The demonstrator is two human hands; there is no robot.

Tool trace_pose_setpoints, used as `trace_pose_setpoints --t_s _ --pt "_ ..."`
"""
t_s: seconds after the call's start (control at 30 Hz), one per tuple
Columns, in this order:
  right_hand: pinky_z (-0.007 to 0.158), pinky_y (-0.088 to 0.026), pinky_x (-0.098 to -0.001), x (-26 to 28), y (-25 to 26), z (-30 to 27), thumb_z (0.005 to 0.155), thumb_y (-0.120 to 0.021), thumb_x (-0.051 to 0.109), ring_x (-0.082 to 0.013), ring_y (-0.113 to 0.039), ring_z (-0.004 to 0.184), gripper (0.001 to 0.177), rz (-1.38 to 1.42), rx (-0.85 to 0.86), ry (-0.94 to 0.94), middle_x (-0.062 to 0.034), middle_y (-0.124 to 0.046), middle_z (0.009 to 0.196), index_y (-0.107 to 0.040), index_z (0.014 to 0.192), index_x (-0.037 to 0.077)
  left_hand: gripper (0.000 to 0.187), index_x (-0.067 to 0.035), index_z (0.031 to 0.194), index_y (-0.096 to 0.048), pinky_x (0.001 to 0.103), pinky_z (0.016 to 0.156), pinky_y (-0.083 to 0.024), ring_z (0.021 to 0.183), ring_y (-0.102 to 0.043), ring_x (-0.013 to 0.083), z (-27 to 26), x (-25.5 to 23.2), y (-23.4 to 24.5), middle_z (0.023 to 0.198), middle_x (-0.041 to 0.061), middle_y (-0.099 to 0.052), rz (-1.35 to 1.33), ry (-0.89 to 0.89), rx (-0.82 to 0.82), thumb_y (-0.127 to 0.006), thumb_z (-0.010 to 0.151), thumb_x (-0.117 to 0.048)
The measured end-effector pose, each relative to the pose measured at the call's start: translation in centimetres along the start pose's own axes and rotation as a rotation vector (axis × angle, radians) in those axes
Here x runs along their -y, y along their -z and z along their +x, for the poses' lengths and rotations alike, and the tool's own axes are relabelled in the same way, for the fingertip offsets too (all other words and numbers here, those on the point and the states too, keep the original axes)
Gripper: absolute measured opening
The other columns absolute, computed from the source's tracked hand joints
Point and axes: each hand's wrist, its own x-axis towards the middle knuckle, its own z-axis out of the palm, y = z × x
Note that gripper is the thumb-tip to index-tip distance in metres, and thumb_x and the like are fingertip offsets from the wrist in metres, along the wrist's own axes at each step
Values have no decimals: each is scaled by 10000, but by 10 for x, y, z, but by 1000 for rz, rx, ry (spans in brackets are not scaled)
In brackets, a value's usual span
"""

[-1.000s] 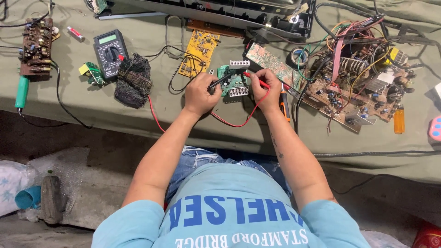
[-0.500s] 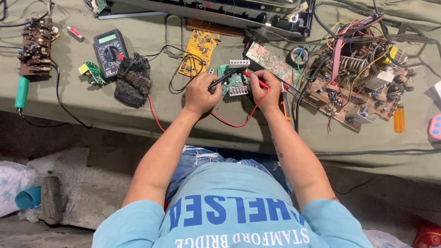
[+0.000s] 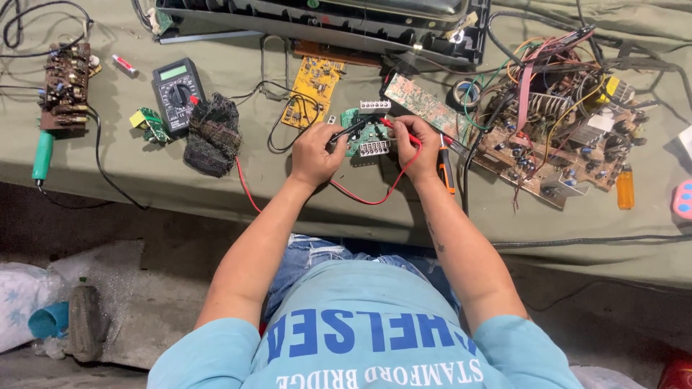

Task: Testing electrical components on a circuit board using a digital multimeter to diagnose issues.

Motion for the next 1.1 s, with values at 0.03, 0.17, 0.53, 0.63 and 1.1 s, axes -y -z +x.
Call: trace_pose_setpoints --t_s 0.03,0.17,0.53,0.63,1.1 --pt "657 -554 -290 0 1 0 991 -714 151 -171 -704 647 100 0 -1 4 -57 -737 691 -777 943 91 62 -197 957 -719 336 655 -561 685 -677 256 1 -2 2 732 8 -591 -1 -4 -3 -702 928 -249" --pt "653 -547 -292 -7 3 0 1009 -682 159 -151 -682 646 128 82 13 -10 -86 -738 703 -763 1015 59 83 -170 1001 -766 327 662 -562 702 -690 263 2 -4 8 756 27 -640 -101 25 -8 -708 972 -222" --pt "713 -581 -312 -5 15 1 974 -711 127 -169 -718 746 333 195 170 -65 -140 -758 820 -684 1300 62 131 -165 1079 -806 404 721 -572 808 -717 361 53 -44 18 828 119 -701 -367 135 259 -752 966 -204" --pt "720 -587 -298 -7 18 0 982 -708 181 -148 -718 770 318 246 197 -108 -116 -750 845 -692 1278 65 185 -175 1099 -812 383 788 -562 829 -729 286 57 -42 20 879 99 -739 -368 233 387 -686 1031 -292" --pt "704 -566 -270 -33 31 7 1056 -607 259 -146 -693 732 262 375 161 -285 -143 -733 806 -740 1123 43 410 -65 1313 -658 352 618 -606 764 -750 298 20 -30 16 1245 172 -624 -198 298 57 -784 977 -264"
